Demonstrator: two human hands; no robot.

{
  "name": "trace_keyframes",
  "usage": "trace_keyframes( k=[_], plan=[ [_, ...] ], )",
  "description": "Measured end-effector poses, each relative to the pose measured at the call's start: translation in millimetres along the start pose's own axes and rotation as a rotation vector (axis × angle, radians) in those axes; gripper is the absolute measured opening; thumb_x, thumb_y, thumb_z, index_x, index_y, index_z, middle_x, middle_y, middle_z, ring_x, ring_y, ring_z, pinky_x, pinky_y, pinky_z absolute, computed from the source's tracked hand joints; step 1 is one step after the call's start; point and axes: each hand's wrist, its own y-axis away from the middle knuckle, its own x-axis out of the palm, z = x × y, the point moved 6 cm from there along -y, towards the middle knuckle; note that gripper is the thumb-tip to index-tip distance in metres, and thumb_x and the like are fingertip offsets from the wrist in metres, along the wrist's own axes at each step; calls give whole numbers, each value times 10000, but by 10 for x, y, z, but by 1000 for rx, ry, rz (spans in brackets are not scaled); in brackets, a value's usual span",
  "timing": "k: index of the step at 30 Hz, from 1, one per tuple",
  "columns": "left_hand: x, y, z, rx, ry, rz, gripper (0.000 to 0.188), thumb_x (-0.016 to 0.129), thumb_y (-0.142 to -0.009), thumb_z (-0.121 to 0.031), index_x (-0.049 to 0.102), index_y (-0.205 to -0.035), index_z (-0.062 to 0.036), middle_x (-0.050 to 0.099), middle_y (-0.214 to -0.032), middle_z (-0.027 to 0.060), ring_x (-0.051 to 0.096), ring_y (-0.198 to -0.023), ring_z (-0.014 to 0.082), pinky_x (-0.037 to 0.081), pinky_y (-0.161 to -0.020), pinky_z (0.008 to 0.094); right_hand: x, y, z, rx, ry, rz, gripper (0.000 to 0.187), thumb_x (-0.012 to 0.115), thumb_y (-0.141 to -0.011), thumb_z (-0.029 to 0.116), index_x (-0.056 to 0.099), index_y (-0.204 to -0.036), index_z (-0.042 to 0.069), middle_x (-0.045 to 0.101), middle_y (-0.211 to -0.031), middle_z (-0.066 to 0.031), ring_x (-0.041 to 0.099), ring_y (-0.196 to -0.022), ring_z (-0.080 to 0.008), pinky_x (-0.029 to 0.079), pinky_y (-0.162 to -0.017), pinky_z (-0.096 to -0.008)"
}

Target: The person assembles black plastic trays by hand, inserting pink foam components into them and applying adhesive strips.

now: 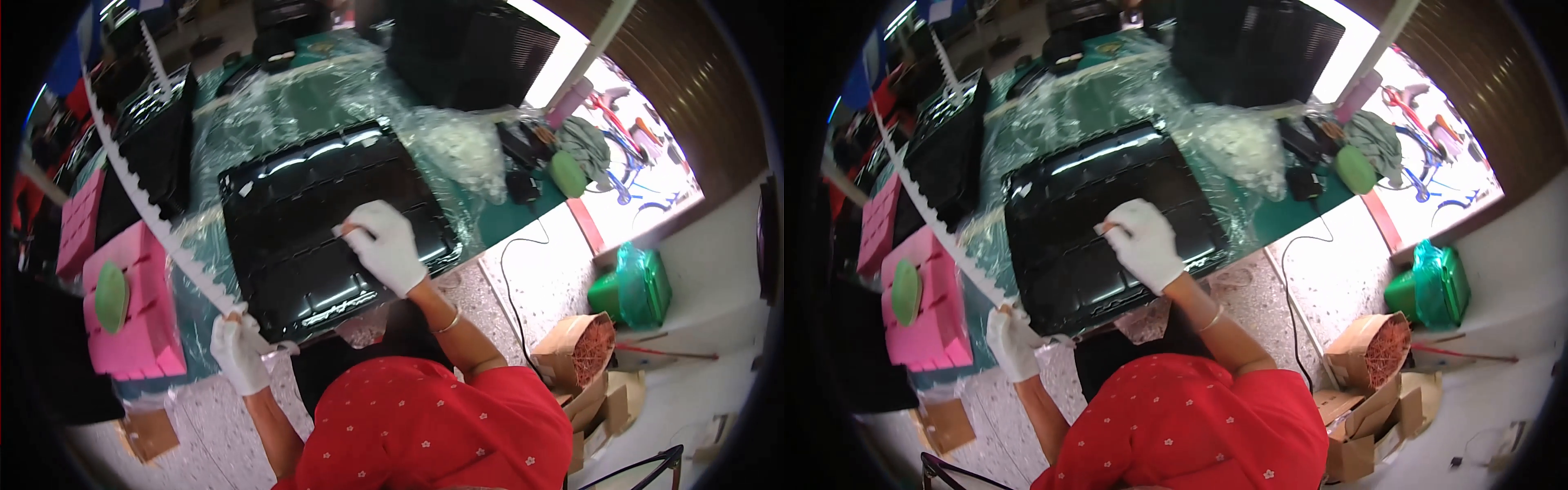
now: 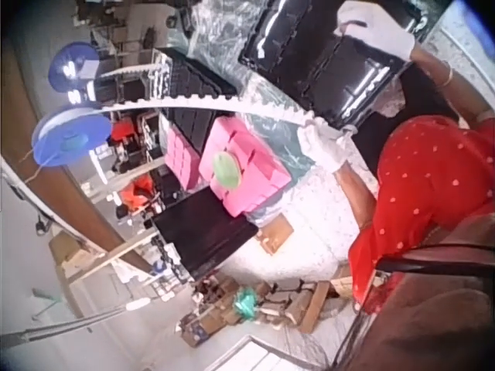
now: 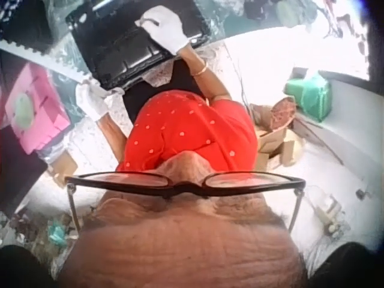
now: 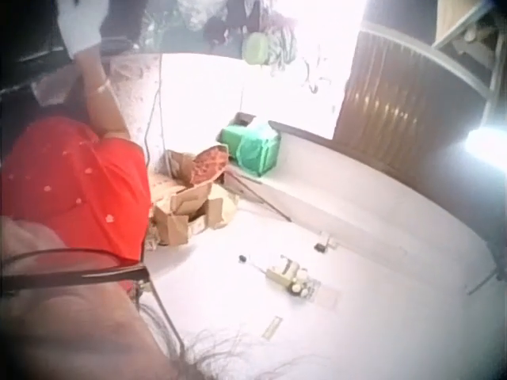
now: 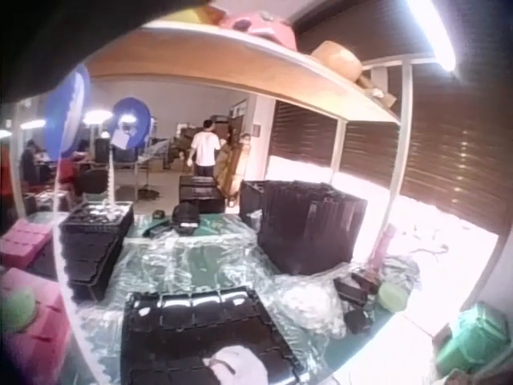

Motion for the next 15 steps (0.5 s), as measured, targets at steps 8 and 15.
trace_keyframes(
  k=[8,15],
  plan=[
    [373,-104,3,1,-173,124,190,548,-914,-90,666,-994,35,614,-918,31,549,-800,81,412,-701,213,-1684,-446,-1238,186,701,-348,125,622,-842,173,697,-898,89,669,-846,-142,645,-812,-337,505,-727,-403],
    [714,-96,-96,-87,-157,165,212,546,-893,-96,668,-997,43,611,-909,20,525,-768,72,419,-660,212,-1686,-857,-1505,379,1255,-11,236,614,-864,217,676,-989,27,684,-1012,-150,643,-975,-299,512,-766,-438]
  ],
)
